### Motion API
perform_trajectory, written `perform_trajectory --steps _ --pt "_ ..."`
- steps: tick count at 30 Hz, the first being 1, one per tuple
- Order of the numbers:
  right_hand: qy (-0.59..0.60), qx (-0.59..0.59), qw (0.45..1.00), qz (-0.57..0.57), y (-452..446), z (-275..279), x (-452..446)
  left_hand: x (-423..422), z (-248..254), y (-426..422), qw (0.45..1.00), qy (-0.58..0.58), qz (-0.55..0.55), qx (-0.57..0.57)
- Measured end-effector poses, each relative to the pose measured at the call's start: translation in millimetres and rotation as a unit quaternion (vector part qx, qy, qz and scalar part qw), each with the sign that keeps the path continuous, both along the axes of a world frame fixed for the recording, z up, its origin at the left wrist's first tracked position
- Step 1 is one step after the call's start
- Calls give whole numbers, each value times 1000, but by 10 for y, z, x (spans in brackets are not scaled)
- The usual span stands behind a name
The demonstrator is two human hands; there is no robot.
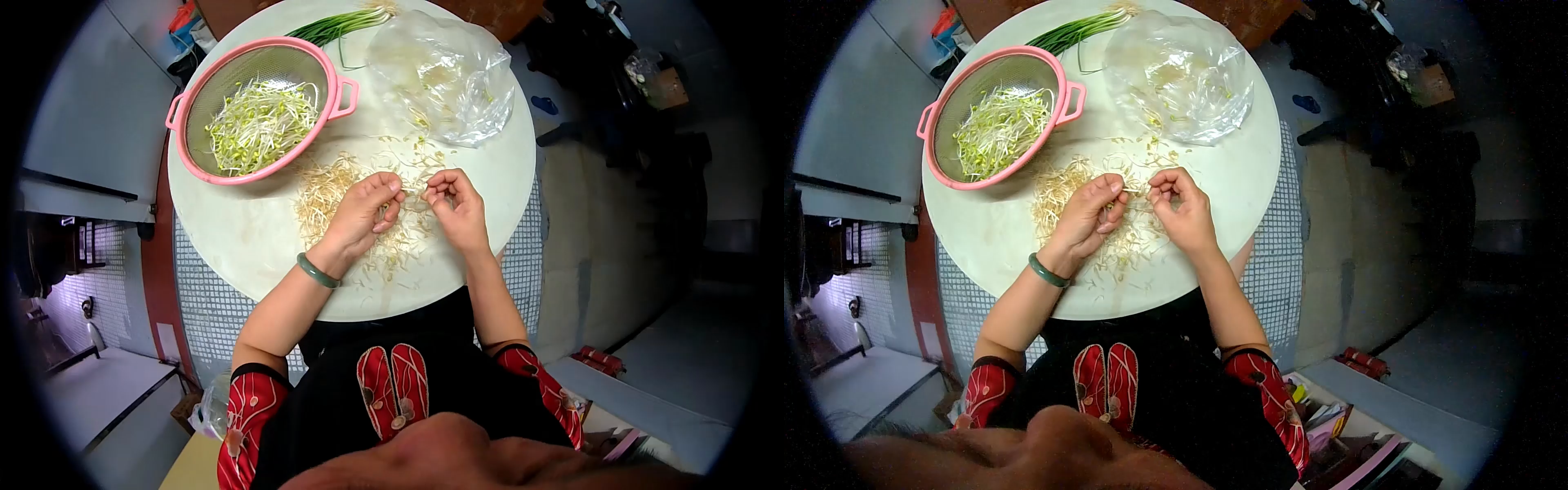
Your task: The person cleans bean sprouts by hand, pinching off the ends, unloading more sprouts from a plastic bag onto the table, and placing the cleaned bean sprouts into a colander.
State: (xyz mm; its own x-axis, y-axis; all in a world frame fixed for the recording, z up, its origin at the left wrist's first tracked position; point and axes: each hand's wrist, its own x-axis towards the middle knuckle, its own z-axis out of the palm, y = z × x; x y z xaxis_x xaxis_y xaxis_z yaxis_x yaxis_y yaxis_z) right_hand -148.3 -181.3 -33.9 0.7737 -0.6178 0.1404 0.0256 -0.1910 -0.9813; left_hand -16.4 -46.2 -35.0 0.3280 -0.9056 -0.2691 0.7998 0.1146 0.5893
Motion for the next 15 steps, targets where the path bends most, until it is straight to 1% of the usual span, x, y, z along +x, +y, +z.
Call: perform_trajectory --steps 1,4,5,7,10,13,14,15 --pt "-5 16 1000 -4 -16 -3 -37 1 27 8 1000 11 9 -1" --pt "96 -25 993 56 -94 55 -169 51 38 35 998 37 32 -34" --pt "94 -63 992 48 -78 70 -180 61 34 47 997 44 38 -49" --pt "90 -140 985 35 -43 165 -160 43 20 53 998 42 27 -37" --pt "18 -134 990 25 97 296 -7 -13 46 55 999 50 9 -20" --pt "39 -68 993 85 103 210 58 -17 93 77 999 43 4 -27" --pt "70 -79 991 77 85 156 58 -2 79 98 999 37 3 -30" --pt "76 -79 991 82 91 177 53 6 72 124 999 32 4 -32"
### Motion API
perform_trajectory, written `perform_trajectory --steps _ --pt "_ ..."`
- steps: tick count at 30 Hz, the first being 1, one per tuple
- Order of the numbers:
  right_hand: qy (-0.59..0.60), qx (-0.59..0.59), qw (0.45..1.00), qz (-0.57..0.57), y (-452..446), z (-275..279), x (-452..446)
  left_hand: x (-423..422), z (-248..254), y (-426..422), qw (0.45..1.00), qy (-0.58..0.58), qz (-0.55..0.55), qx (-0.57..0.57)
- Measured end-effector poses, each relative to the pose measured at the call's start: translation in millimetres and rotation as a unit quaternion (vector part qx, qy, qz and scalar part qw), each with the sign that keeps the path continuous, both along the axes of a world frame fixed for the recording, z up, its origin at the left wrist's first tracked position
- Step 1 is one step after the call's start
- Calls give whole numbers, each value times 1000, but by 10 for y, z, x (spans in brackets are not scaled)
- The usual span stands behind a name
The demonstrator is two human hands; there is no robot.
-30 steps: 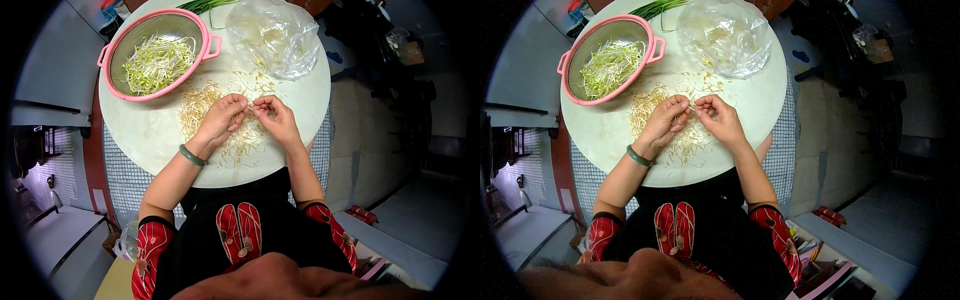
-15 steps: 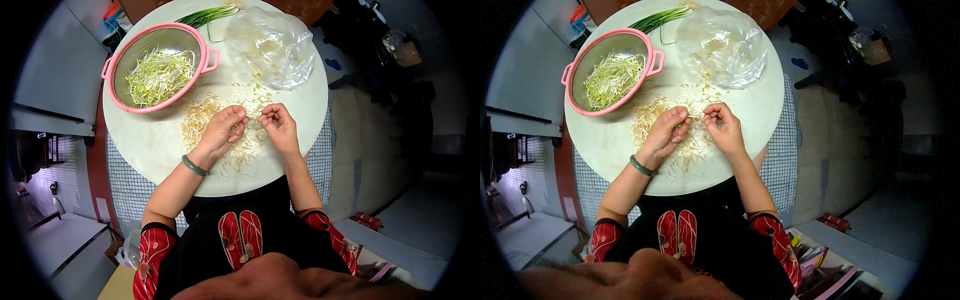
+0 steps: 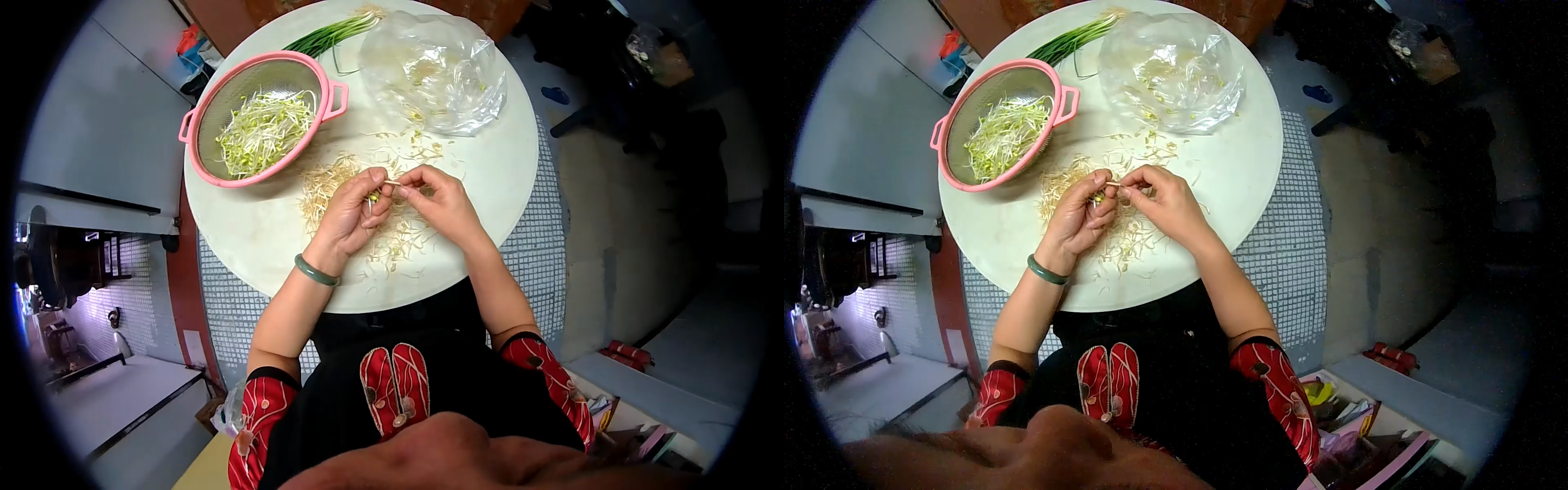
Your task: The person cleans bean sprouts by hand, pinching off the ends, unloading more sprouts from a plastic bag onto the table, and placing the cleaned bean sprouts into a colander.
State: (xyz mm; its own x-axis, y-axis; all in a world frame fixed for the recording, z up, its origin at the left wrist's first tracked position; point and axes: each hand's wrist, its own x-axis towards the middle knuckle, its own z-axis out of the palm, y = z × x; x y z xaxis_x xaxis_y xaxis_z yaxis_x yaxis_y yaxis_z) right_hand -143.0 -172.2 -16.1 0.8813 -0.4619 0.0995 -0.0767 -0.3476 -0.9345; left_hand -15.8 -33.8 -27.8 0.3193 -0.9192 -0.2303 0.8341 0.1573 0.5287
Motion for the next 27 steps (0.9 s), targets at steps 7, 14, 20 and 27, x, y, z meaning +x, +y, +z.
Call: perform_trajectory --steps 7,14,20,27 --pt "-13 -85 996 34 -47 17 -149 66 100 248 995 14 93 24" --pt "-176 -122 962 -168 -550 -66 -869 916 804 618 875 -394 270 71" --pt "-238 193 839 -450 -1558 -1604 -1719 1611 556 742 536 -767 201 290" --pt "86 537 677 -496 -1026 -3293 -1350 1325 689 556 250 -888 171 347"
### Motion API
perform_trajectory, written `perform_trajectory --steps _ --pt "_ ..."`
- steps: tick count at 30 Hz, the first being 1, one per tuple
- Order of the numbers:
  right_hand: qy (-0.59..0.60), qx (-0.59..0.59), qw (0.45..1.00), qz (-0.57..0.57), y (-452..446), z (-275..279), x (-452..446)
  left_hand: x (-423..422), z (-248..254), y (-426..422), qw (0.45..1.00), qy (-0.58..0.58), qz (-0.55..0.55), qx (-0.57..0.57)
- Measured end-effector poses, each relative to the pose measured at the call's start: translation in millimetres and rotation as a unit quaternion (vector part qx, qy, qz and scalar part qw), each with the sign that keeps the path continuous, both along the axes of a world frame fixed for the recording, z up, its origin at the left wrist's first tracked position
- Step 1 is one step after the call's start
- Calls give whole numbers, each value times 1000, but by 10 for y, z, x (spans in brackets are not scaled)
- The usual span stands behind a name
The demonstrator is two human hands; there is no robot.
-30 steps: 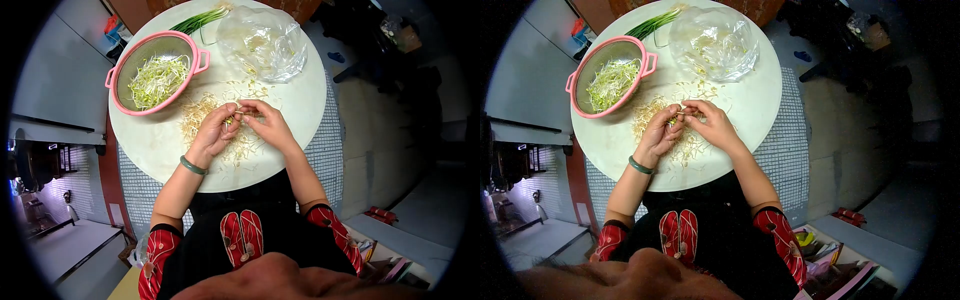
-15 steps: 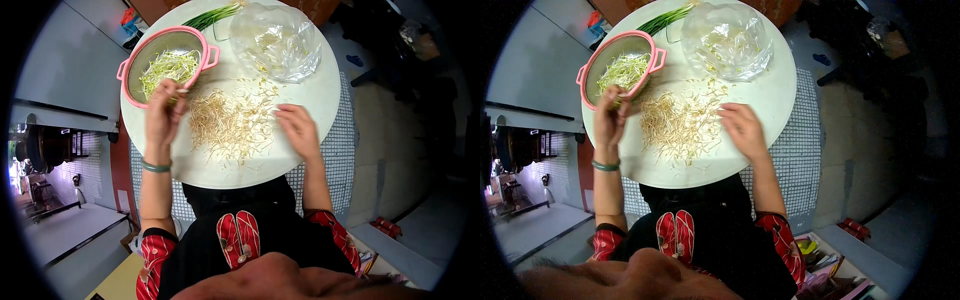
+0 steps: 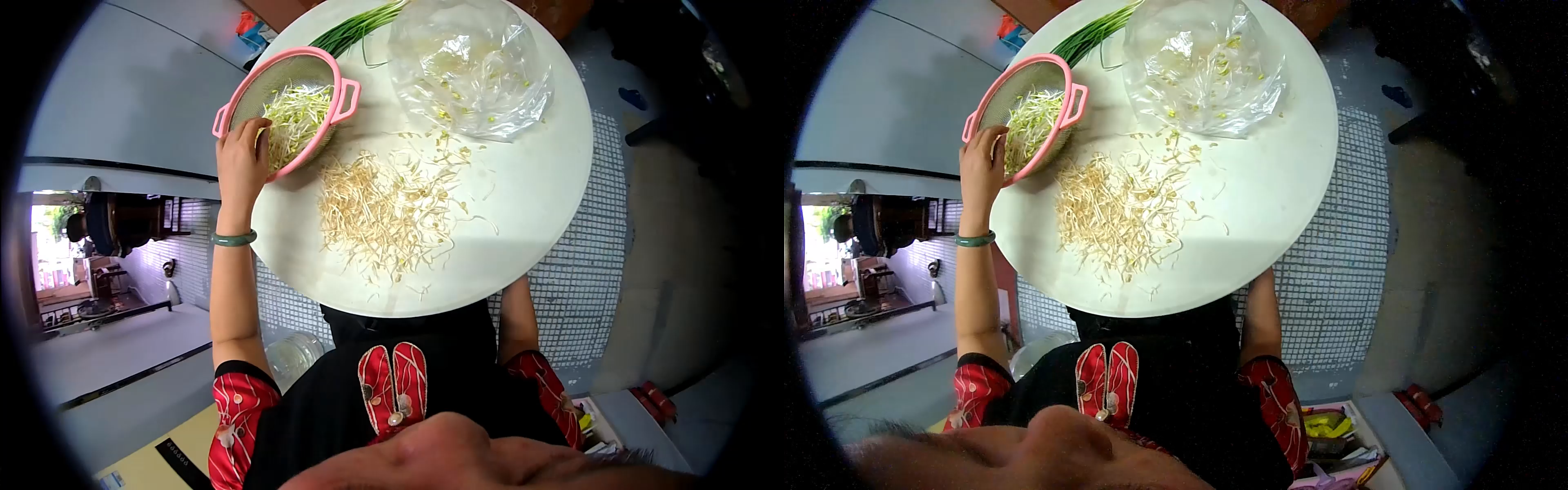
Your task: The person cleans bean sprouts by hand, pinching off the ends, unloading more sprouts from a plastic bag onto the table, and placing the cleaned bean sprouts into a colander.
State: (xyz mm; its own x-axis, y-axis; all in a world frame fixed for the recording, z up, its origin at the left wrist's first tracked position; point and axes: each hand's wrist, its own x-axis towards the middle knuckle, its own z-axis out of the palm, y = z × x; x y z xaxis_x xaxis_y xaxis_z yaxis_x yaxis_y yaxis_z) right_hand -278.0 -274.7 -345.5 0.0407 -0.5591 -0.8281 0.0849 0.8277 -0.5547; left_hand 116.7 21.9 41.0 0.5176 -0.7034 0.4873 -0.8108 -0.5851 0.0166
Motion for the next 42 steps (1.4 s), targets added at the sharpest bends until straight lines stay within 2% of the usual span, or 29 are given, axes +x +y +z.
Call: perform_trajectory --steps 2,5,7,11,15,22,30,37,40,42 --pt "48 9 997 65 166 -34 85 -64 97 -6 996 -93 -13 7" --pt "99 6 985 141 292 -52 185 -405 254 -98 995 -83 -36 -34" --pt "124 -2 976 181 329 -69 239 -687 211 -199 994 -31 -95 -35" --pt "158 -14 959 234 354 -92 289 -1127 -163 -508 970 83 -218 65" --pt "174 -24 947 269 340 -130 314 -1417 -422 -783 952 149 -238 118" --pt "195 -37 930 309 299 -193 328 -1407 -519 -835 945 188 -246 109" --pt "201 -46 918 338 272 -220 359 -1252 -683 -1571 979 173 -110 12" --pt "208 -54 910 355 203 -242 366 -1209 -791 -1843 984 145 -105 25" --pt "210 -62 906 361 149 -254 366 -1188 -718 -1752 978 183 -92 51" --pt "212 -68 905 363 103 -271 320 -1198 -632 -1662 951 305 -50 -8"
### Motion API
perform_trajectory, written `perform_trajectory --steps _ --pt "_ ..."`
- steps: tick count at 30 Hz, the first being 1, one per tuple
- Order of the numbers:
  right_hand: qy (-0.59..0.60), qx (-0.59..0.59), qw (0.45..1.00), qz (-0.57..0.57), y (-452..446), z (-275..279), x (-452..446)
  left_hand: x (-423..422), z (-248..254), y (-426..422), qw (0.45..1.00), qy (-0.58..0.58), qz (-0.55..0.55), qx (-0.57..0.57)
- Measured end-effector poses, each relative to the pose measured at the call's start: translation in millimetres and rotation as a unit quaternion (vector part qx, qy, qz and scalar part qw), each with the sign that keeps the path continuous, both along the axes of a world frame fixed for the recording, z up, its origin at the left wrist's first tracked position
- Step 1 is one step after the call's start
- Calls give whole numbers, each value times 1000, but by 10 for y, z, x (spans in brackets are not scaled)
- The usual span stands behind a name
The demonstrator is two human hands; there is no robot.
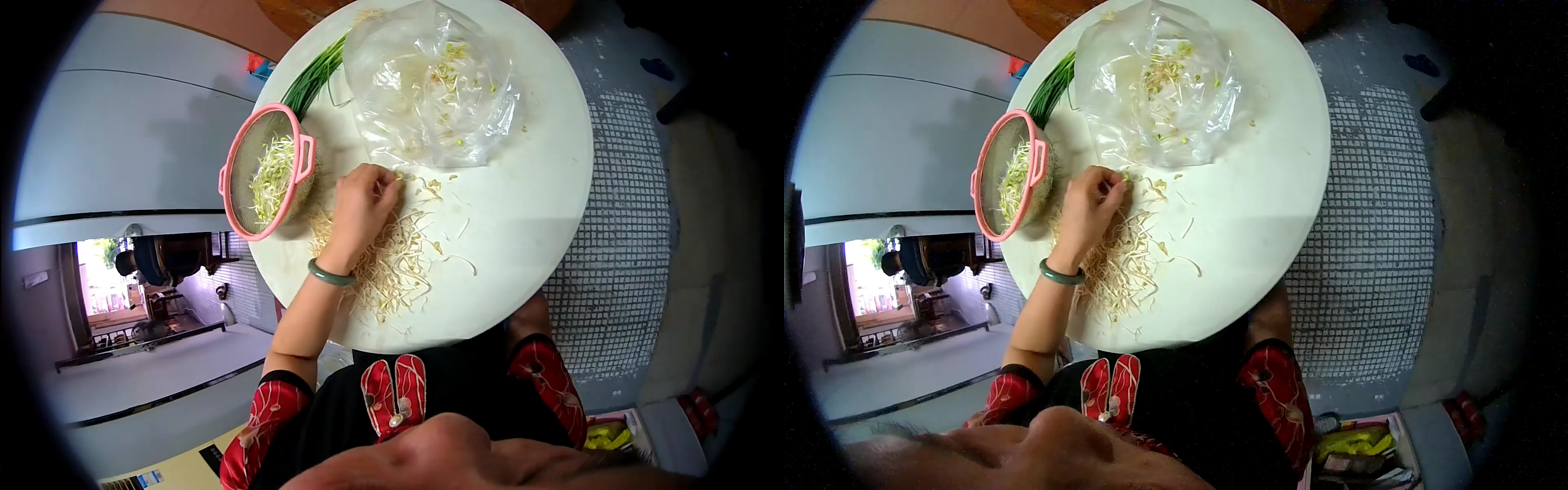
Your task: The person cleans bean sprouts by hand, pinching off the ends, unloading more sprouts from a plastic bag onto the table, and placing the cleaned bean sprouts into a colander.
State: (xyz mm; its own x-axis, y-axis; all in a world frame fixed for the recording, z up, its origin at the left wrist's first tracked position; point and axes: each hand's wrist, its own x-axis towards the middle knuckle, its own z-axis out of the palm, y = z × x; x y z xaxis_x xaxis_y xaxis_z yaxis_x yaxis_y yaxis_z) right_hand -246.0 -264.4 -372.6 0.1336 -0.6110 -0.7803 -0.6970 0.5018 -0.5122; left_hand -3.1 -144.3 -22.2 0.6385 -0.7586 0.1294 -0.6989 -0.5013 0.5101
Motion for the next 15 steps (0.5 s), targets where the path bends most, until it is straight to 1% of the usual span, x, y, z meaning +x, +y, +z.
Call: perform_trajectory --steps 1,2,3,5,6,7,9,11,13,15 --pt "-2 -6 1000 0 -25 -12 -21 -2 37 61 997 66 28 -20" --pt "-12 -17 1000 -5 -88 -29 -14 16 43 145 994 94 32 -39" --pt "-12 -22 1000 -6 -104 -28 -82 32 22 235 981 170 65 -63" --pt "-40 -44 998 -25 -196 -67 -174 77 -6 379 970 209 36 -115" --pt "-69 -58 995 -48 -255 -102 -251 41 75 416 940 307 69 -136" --pt "-107 -73 988 -79 -325 -145 -348 48 62 479 928 328 70 -163" --pt "-214 -96 957 -170 -535 -204 -642 85 -2 571 901 369 71 -218" --pt "-313 -103 903 -276 -745 19 -991 58 21 596 875 415 60 -243" --pt "-358 -116 862 -341 -925 591 -1292 68 0 650 843 471 44 -255" --pt "-370 -204 840 -341 -1058 1225 -1431 49 -10 672 831 489 38 -262"
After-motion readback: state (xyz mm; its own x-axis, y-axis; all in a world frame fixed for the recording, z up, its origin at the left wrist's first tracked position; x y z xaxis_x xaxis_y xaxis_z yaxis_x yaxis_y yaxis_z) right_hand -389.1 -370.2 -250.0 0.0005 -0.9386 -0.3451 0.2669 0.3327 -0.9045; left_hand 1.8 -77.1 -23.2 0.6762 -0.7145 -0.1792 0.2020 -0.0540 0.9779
